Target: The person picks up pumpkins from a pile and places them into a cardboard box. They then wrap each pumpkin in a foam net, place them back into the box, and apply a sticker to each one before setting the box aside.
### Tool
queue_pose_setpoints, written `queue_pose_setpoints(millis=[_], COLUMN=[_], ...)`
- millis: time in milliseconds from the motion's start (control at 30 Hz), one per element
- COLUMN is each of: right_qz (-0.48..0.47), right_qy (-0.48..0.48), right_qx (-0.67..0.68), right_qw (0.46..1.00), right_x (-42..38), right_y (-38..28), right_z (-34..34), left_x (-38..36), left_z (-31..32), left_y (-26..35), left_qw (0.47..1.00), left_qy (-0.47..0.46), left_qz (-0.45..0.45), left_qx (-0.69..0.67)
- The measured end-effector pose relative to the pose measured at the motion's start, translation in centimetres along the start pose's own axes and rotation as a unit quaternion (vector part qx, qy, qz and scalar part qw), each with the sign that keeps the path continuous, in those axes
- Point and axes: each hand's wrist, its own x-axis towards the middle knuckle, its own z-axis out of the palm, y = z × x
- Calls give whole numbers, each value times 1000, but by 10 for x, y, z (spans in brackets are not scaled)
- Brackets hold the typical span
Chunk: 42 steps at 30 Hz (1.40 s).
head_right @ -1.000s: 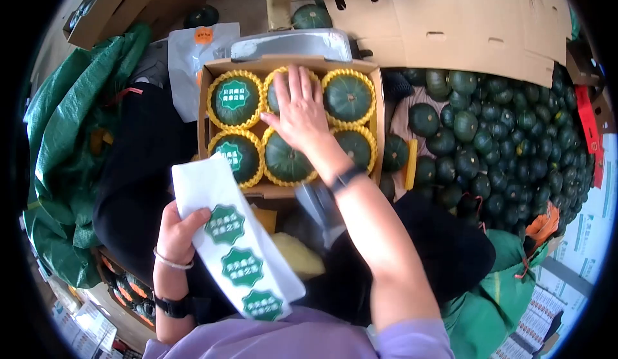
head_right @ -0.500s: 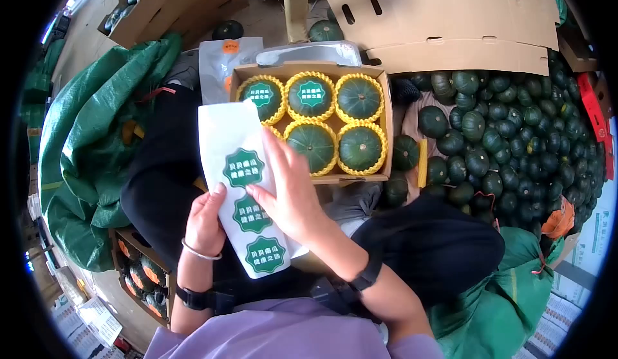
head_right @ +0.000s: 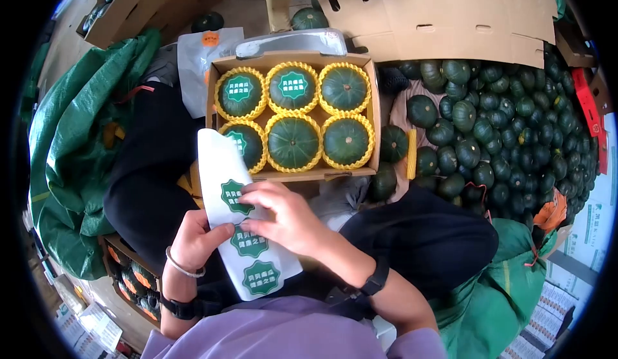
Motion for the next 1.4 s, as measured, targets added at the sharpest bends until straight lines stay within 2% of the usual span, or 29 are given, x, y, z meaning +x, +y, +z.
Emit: queue_pose_setpoints(millis=[33, 133, 200, 233, 267, 333, 400, 433, 467, 567, 667, 800, 867, 933, 1000, 1033, 1067, 1100, 1133, 1167, 1200, 1267, 1300, 1333, 1400], right_qz=[-1, 50, 165, 203, 177, 199, 138, 31, -101, -183, -93, 16, 76, 64, 134, 103, 77, 120, 163, 143, 118, 96, 7, -68, -118], right_qy=[-19, -69, -46, -8, 42, 171, 247, 274, 245, 99, -10, 115, 57, 31, -11, 4, 3, -16, -21, 15, 30, 84, 90, 138, 71], right_qx=[-31, 31, 161, 239, 246, 295, 49, -69, -242, -412, -324, -428, -485, -497, -455, -269, -62, 134, 330, 390, 348, 299, 69, -170, -219], right_qw=[999, 996, 972, 949, 952, 919, 958, 959, 933, 887, 941, 896, 869, 865, 880, 958, 995, 983, 930, 910, 930, 946, 994, 973, 966], right_x=[-1, 4, 4, 3, 3, 7, 15, 22, 28, 29, 11, 44, 59, 53, 48, 42, 32, 23, 14, 13, 13, 18, 17, 16, 11], right_y=[3, 2, 8, 14, 25, 46, 59, 73, 80, 109, 97, 110, 107, 107, 76, 64, 54, 30, 7, 0, -3, -12, -14, -17, -34], right_z=[5, 0, -5, -9, -15, -33, -45, -42, -45, -33, -29, -11, -5, -10, -12, -17, -17, -10, -1, 8, 9, 9, 5, 1, -5], left_x=[2, 3, -1, -2, -3, -4, -4, -3, -2, -3, -6, 5, 15, 20, 18, 18, 11, 9, 8, 5, 6, 2, 0, -1, -3], left_z=[0, 2, 2, 1, -1, -4, -10, -13, -15, -16, -23, -18, -8, -2, 2, 0, -1, 0, 1, 1, 0, 1, 4, 7, 5], left_y=[1, 9, 12, 8, 8, 8, 2, 0, -1, 3, -1, -4, -1, 4, 11, 18, 17, 17, 12, 6, 5, -3, -4, -3, -4], left_qw=[1000, 999, 999, 999, 1000, 998, 990, 987, 984, 981, 978, 971, 975, 970, 953, 950, 948, 946, 947, 955, 957, 959, 962, 966, 979], left_qy=[-9, -16, -27, -27, -4, 41, 109, 123, 137, 153, 161, 168, 170, 175, 218, 214, 219, 223, 227, 188, 149, 102, 106, 110, 80], left_qz=[0, -1, -13, 0, -11, -34, -23, -11, 1, 13, 30, 47, 63, 125, 191, 209, 213, 210, 199, 168, 148, 50, 53, 55, 60], left_qx=[18, 43, 40, 47, 24, -22, -84, -99, -114, -119, -132, -162, -130, -116, -92, -91, -89, -108, -110, -154, -200, -261, -244, -228, -180])
